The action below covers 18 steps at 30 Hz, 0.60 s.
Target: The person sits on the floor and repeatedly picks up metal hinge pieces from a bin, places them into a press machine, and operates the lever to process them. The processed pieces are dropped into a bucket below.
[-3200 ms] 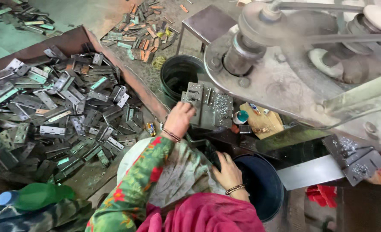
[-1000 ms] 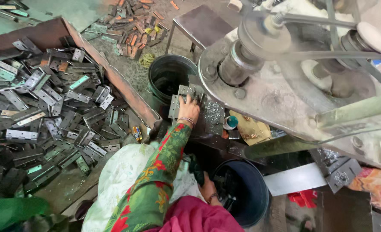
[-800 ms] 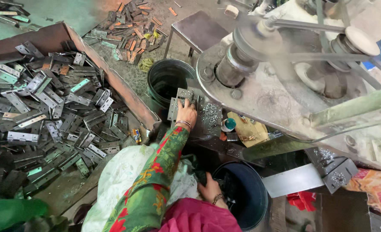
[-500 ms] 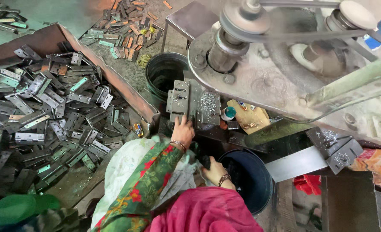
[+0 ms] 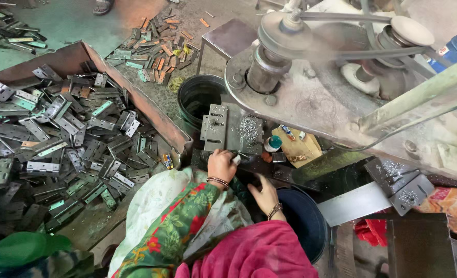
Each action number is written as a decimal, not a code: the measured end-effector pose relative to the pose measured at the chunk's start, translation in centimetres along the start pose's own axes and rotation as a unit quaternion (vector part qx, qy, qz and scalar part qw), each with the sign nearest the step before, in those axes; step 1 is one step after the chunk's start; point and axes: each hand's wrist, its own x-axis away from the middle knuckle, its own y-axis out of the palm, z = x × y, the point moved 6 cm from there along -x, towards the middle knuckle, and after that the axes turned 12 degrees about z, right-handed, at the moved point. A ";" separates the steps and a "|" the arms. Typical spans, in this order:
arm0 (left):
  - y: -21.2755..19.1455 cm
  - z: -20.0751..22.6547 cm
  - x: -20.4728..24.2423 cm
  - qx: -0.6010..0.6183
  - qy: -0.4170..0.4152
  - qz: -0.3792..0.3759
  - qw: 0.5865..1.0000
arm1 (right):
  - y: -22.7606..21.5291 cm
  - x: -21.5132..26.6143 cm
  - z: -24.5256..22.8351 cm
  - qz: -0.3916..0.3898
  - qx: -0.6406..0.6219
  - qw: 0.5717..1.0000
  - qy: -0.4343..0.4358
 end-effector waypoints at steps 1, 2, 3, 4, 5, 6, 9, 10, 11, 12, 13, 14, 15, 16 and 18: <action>0.7 -0.8 -0.2 0.039 -0.052 -0.015 0.998 | 0.1 -1.3 0.8 0.009 -0.028 0.998 0.062; 1.5 -1.7 -0.4 0.079 -0.104 -0.030 0.991 | 0.4 -2.3 1.0 0.014 -0.131 0.987 0.096; 2.5 -2.4 -0.7 0.149 -0.141 -0.060 0.977 | 0.9 -3.6 0.9 0.019 -0.233 0.964 0.129; 3.5 -3.0 -1.1 0.218 -0.177 -0.090 0.956 | 1.2 -4.7 0.8 0.024 -0.332 0.929 0.160; 4.2 -3.6 -1.4 0.284 -0.213 -0.119 0.927 | 1.1 -5.5 0.3 0.045 -0.360 0.921 0.143; 4.6 -3.8 -2.0 0.320 -0.222 -0.136 0.911 | 1.0 -6.3 -0.3 0.066 -0.387 0.911 0.127; 3.9 -4.8 -5.0 0.216 -0.165 -0.129 0.954 | 0.6 -8.5 -3.2 0.148 -0.230 0.961 0.044; 2.6 -5.0 -5.9 0.033 -0.087 -0.088 0.992 | 0.6 -8.7 -4.3 0.176 -0.134 0.975 0.012; 1.4 -4.7 -6.2 -0.152 -0.004 -0.047 0.987 | 1.2 -8.5 -6.3 0.145 -0.048 0.984 -0.092; 1.1 -4.4 -5.9 -0.170 0.017 -0.055 0.984 | 2.1 -7.9 -8.1 0.110 0.039 0.974 -0.194; 0.7 -4.2 -5.9 -0.190 0.041 -0.059 0.979 | 3.2 -7.5 -9.8 0.073 0.123 0.945 -0.294; 0.4 -4.0 -5.8 -0.209 0.065 -0.064 0.974 | 3.6 -7.4 -10.6 0.064 0.113 0.947 -0.293; 0.5 -3.7 -5.3 -0.206 0.076 -0.083 0.972 | 3.8 -6.9 -11.2 0.055 0.104 0.949 -0.293; 0.9 -3.4 -4.7 -0.202 0.087 -0.101 0.970 | 4.0 -6.4 -11.6 0.045 0.095 0.951 -0.292; 2.0 -2.8 -2.2 -0.209 0.116 -0.130 0.962 | 3.0 -4.0 -11.2 0.067 0.104 0.954 -0.274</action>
